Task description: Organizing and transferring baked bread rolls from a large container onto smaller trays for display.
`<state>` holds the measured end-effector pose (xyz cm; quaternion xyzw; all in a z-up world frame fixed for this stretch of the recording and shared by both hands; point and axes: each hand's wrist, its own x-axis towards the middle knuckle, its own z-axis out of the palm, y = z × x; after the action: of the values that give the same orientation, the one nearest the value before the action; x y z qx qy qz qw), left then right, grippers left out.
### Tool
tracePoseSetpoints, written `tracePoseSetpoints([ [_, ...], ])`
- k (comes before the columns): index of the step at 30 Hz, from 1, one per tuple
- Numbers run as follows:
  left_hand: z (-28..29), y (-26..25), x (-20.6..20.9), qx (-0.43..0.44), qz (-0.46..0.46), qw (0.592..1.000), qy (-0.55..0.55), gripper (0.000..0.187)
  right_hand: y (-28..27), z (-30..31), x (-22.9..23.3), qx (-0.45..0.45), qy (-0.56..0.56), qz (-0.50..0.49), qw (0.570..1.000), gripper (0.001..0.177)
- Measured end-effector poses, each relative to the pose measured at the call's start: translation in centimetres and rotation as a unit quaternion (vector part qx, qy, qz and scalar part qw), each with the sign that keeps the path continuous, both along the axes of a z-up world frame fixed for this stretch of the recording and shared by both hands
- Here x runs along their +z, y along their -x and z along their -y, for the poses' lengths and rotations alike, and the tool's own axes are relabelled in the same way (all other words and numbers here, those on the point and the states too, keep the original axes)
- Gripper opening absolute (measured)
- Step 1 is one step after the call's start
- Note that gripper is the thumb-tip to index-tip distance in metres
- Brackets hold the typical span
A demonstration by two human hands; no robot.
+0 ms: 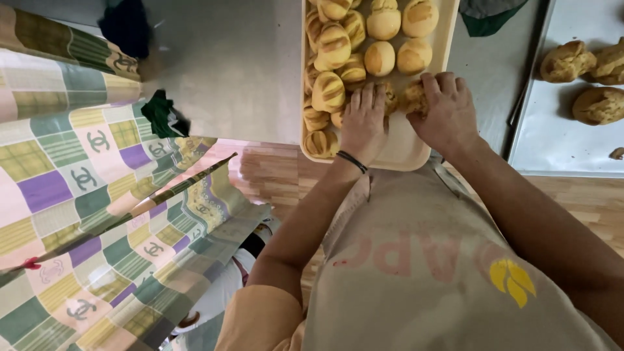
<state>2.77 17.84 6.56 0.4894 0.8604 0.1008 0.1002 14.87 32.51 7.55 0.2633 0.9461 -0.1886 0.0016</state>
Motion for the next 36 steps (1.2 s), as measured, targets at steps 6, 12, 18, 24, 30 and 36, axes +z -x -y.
tracePoseSetpoints([
  [6, -0.4, 0.5, -0.5, -0.008, 0.026, 0.999, -0.040, 0.057, 0.6, 0.1, 0.3, 0.012, -0.044, 0.016, 0.999, 0.080],
  [12, -0.1, 0.8, -0.4, -0.009, 0.037, 0.999, -0.011, 0.061, 0.3, -0.3, -0.3, 0.023, -0.022, 0.013, 0.999, 0.076],
  [18, -0.2, 0.6, -1.0, -0.009, 0.040, 0.999, -0.014, 0.059, 0.1, -0.8, -0.8, 0.014, 0.002, 0.013, 1.000, 0.073],
  [24, -1.6, 1.4, 0.8, 0.021, 0.018, 0.996, -0.086, 0.070, 1.9, -3.3, -0.1, 0.035, -0.057, -0.132, 0.989, 0.050],
  [30, -5.3, 4.6, -0.4, 0.016, 0.022, 0.999, -0.039, 0.064, 5.1, -4.3, -1.6, -0.025, -0.003, -0.066, 0.997, 0.059],
  [36, -6.9, 4.7, -3.1, 0.030, -0.023, 0.998, -0.044, 0.050, 5.9, -3.7, -1.1, -0.063, 0.012, -0.014, 0.998, 0.057],
])
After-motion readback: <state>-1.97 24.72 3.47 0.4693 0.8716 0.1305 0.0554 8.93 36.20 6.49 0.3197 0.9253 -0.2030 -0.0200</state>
